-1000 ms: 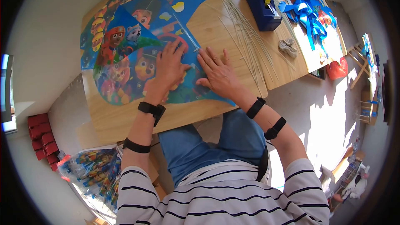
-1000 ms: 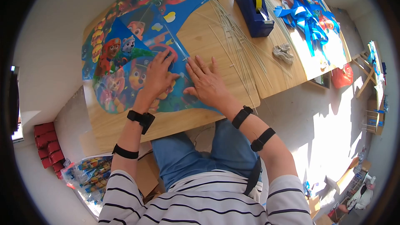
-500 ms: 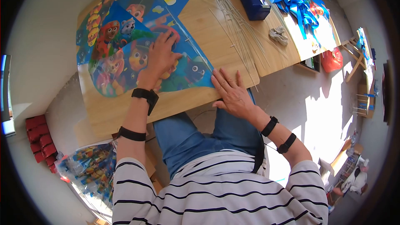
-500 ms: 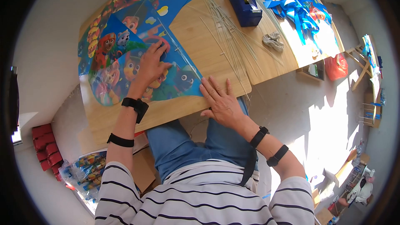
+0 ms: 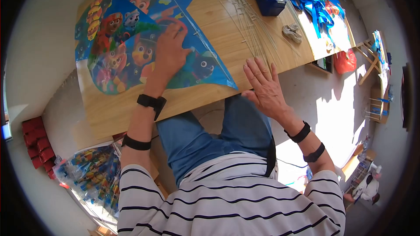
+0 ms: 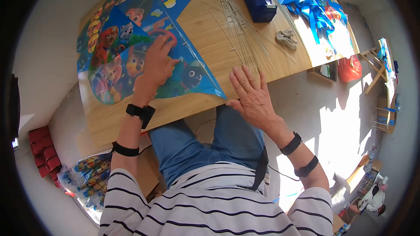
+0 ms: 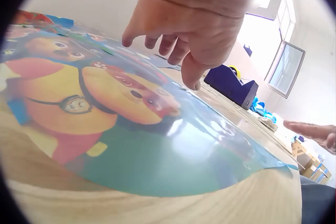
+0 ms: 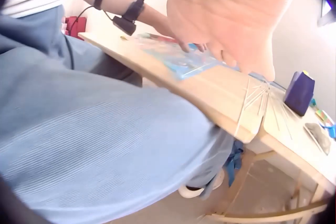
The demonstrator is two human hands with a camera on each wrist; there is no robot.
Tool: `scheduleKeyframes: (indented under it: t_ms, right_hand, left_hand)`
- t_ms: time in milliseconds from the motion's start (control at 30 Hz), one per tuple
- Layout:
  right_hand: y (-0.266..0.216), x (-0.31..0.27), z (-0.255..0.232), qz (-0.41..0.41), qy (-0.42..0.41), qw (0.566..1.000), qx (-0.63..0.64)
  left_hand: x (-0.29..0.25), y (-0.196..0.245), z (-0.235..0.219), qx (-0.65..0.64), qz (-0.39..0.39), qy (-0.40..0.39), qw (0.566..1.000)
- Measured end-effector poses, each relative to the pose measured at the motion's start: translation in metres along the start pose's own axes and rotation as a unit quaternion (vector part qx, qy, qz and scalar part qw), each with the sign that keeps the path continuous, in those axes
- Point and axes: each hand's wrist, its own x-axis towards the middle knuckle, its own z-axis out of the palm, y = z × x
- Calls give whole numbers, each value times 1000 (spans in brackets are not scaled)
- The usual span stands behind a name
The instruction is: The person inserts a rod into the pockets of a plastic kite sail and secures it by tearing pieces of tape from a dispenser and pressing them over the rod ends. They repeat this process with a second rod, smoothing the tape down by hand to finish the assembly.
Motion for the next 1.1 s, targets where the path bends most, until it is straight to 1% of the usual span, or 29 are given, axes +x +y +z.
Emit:
scheduleKeyframes:
  t_ms: [33,67,100,133,200,267,367,467,567,667,867,933,1100]
  right_hand:
    - [3,20,-1,-5,18,1000,-12]
    - [5,43,-3,-15,41,999,-25]
    - [6,65,0,-34,51,998,-33]
    - [7,88,8,-54,64,996,-42]
    - [4,131,18,-83,75,993,-46]
    - [-3,169,24,-103,67,992,-32]
    - [-6,213,49,-111,76,990,-43]
    - [-8,236,60,-122,107,985,-66]
    - [-9,250,63,-122,117,984,-48]
    - [-11,263,65,-122,139,982,-29]
    - [-8,310,69,-119,153,978,-71]
    - [-7,327,67,-115,144,979,-85]
    - [-13,363,67,-79,143,985,-63]
  left_hand:
    - [-9,10,1,-6,33,1,999]
    - [-21,28,0,-31,35,-28,999]
    - [-35,48,4,-40,35,-40,998]
    - [-48,69,3,-31,58,-59,996]
    - [-67,97,7,-56,54,-102,992]
    - [-79,108,16,-57,44,-111,991]
    - [-90,114,30,-53,24,-130,990]
    - [-94,115,31,-33,27,-144,989]
    - [-90,116,26,-36,16,-166,985]
    - [-90,118,25,-35,10,-169,985]
    - [-89,117,23,-32,13,-190,981]
    - [-89,117,21,-41,8,-195,980]
    - [-86,119,17,-44,4,-199,979]
